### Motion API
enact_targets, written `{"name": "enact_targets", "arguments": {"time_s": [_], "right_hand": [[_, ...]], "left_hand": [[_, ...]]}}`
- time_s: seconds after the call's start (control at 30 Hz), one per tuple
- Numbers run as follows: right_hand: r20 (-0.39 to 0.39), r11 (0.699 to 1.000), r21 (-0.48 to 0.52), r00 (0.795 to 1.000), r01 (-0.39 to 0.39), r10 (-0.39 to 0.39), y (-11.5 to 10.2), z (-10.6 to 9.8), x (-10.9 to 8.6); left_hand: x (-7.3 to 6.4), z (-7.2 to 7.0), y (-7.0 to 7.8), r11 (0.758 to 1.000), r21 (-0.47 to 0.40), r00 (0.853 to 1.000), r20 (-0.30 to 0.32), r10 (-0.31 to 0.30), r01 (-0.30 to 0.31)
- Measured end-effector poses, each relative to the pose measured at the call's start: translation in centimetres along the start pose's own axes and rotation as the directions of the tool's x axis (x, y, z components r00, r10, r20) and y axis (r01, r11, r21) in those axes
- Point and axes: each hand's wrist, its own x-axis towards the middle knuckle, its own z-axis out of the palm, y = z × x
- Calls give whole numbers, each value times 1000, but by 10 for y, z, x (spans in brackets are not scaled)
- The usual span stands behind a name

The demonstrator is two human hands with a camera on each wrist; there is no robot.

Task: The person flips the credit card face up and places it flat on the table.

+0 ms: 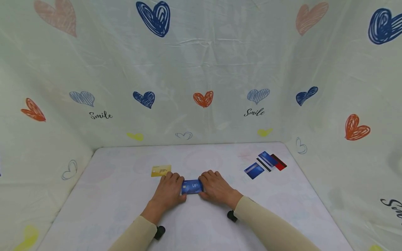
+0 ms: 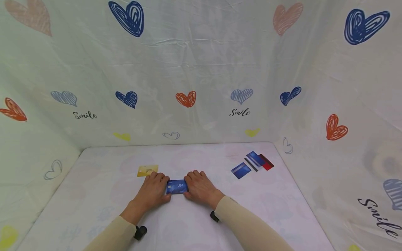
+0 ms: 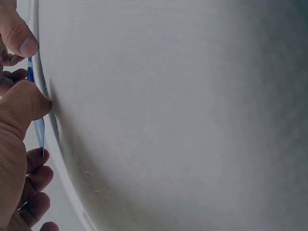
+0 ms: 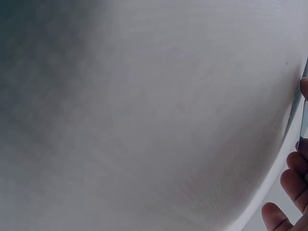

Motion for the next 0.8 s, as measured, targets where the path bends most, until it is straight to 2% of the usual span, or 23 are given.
{"name": "enact_targets", "arguments": {"time_s": [0.23, 0.5, 0.63, 0.8], "right_hand": [[48, 1000, 17, 999, -15, 14, -1, 0, 2], [129, 996, 30, 989, -83, 79, -5, -3, 1], [145, 998, 18, 988, -58, 55, -11, -6, -6], [180, 999, -42, 983, 28, -20, -18, -10, -16]], "left_hand": [[0, 0, 0, 1000, -1, 1000, 11, -3, 3], [-4, -1, 6, 999, -22, 999, 30, -25, 25], [-15, -5, 19, 999, -52, 996, 90, 13, -9], [-33, -10, 33, 990, -121, 976, 197, 95, -71]]}}
